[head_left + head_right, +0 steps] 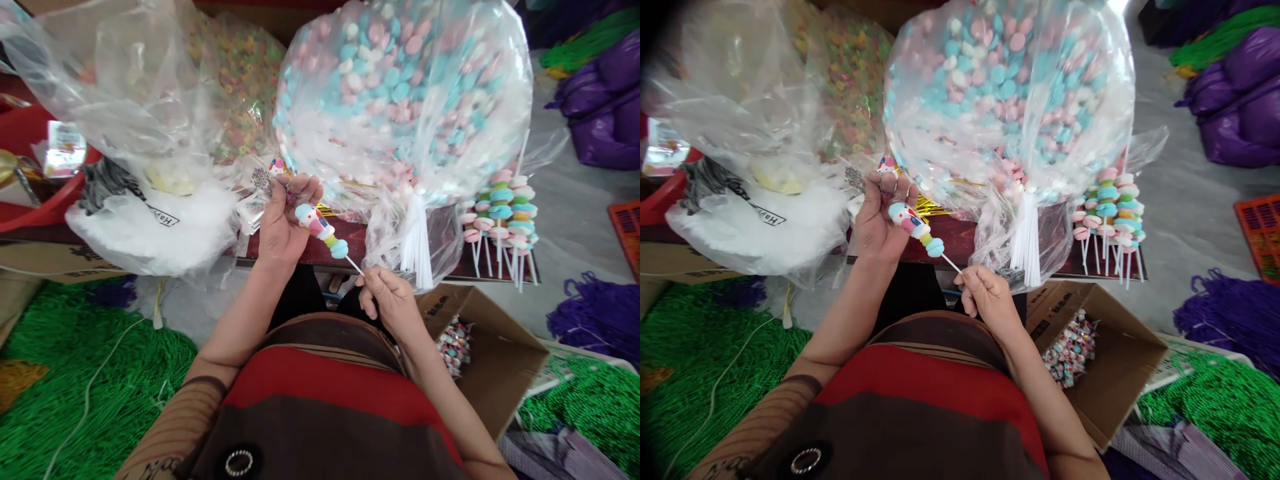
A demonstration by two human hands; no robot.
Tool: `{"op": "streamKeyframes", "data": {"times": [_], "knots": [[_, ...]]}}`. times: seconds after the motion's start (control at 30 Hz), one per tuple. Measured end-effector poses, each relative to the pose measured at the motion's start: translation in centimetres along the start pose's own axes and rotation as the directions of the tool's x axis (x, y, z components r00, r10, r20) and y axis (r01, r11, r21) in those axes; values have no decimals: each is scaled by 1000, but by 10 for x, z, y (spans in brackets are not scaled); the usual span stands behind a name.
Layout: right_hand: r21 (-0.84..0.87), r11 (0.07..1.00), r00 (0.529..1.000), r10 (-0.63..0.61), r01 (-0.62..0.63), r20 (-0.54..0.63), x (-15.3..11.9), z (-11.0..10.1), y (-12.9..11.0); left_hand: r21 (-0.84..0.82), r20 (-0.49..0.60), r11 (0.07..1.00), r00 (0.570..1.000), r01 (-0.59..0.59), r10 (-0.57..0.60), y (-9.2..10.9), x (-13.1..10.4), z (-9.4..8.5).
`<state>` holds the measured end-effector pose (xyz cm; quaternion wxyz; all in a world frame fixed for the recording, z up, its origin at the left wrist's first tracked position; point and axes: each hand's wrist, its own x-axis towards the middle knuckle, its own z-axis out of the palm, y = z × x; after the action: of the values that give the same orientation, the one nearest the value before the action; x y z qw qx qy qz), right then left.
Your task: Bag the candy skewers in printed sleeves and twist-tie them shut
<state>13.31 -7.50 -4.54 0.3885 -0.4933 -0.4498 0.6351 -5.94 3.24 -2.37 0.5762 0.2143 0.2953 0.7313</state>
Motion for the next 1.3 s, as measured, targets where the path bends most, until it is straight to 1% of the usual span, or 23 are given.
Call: {"op": "streamKeyframes", "data": {"times": [0.03, 0.1, 0.13, 0.17, 0.2, 0.27, 0.37, 0.43, 0.5, 0.53, 0.57, 0.63, 0.7, 0.77, 0.87, 0.93, 0.97, 1.03, 1.1, 1.17, 1.23, 1.3], "knots": [[80, 996, 997, 45, -50, 60, 0, 0, 0, -6, -4, 1000, 1000, 13, -13, 1, -1, 2], [211, 965, 975, 117, -157, 188, 2, -1, 1, -37, -9, 998, 999, 41, -41, 5, -3, 6], [247, 950, 964, 136, -193, 230, 4, -1, 2, -52, -12, 997, 998, 54, -55, 6, -4, 7], [264, 943, 962, 141, -202, 235, 6, -1, 4, -54, -18, 996, 998, 64, -65, 7, -5, 8], [265, 946, 970, 132, -185, 205, 8, -1, 5, -36, -22, 997, 997, 68, -69, 8, -6, 8], [229, 968, 991, 86, -107, 98, 10, -1, 8, 43, -15, 998, 999, 49, -48, 8, -8, 8], [130, 991, 1000, -2, 4, -16, 11, 2, 11, 135, 57, 991, 998, 22, -30, 6, -13, 9], [38, 997, 992, -67, 71, -104, 10, 6, 11, 142, 109, 990, 993, 17, -33, 2, -19, 11], [-58, 991, 971, -133, 124, -198, 9, 11, 10, 141, 119, 990, 992, 28, -45, -4, -24, 14], [-81, 987, 964, -152, 137, -220, 9, 14, 10, 143, 111, 989, 992, 40, -56, -7, -27, 16], [-76, 987, 964, -152, 138, -219, 10, 16, 11, 149, 98, 987, 993, 56, -71, -11, -30, 17], [21, 994, 982, -100, 105, -158, 11, 21, 12, 169, 87, 981, 990, 96, -112, -18, -37, 19], [151, 987, 996, -36, 48, -85, 14, 23, 14, 181, 100, 974, 982, 139, -159, -23, -44, 19], [214, 977, 999, -10, 20, -51, 18, 23, 16, 195, 122, 962, 969, 190, -217, -24, -49, 17], [162, 984, 994, -67, 79, -82, 20, 19, 16, 189, 179, 952, 945, 240, -273, -15, -47, 14], [91, 987, 984, -124, 136, -131, 19, 14, 14, 154, 198, 962, 947, 224, -252, -3, -39, 12], [52, 987, 977, -145, 154, -157, 18, 12, 13, 135, 184, 970, 957, 202, -225, 3, -33, 11], [-19, 985, 963, -169, 169, -209, 17, 10, 11, 115, 93, 981, 982, 155, -166, 10, -24, 10], [-77, 983, 950, -180, 166, -255, 16, 11, 10, 81, -21, 987, 990, 139, -137, 10, -19, 11], [-98, 984, 946, -172, 150, -274, 17, 13, 8, 17, -86, 987, 984, 157, -155, 4, -19, 14], [-43, 993, 963, -121, 114, -240, 17, 14, 6, -32, -89, 983, 979, 179, -181, -1, -22, 16], [93, 995, 990, -27, 40, -141, 16, 14, 3, -41, -57, 983, 981, 181, -183, -3, -25, 18]]}}
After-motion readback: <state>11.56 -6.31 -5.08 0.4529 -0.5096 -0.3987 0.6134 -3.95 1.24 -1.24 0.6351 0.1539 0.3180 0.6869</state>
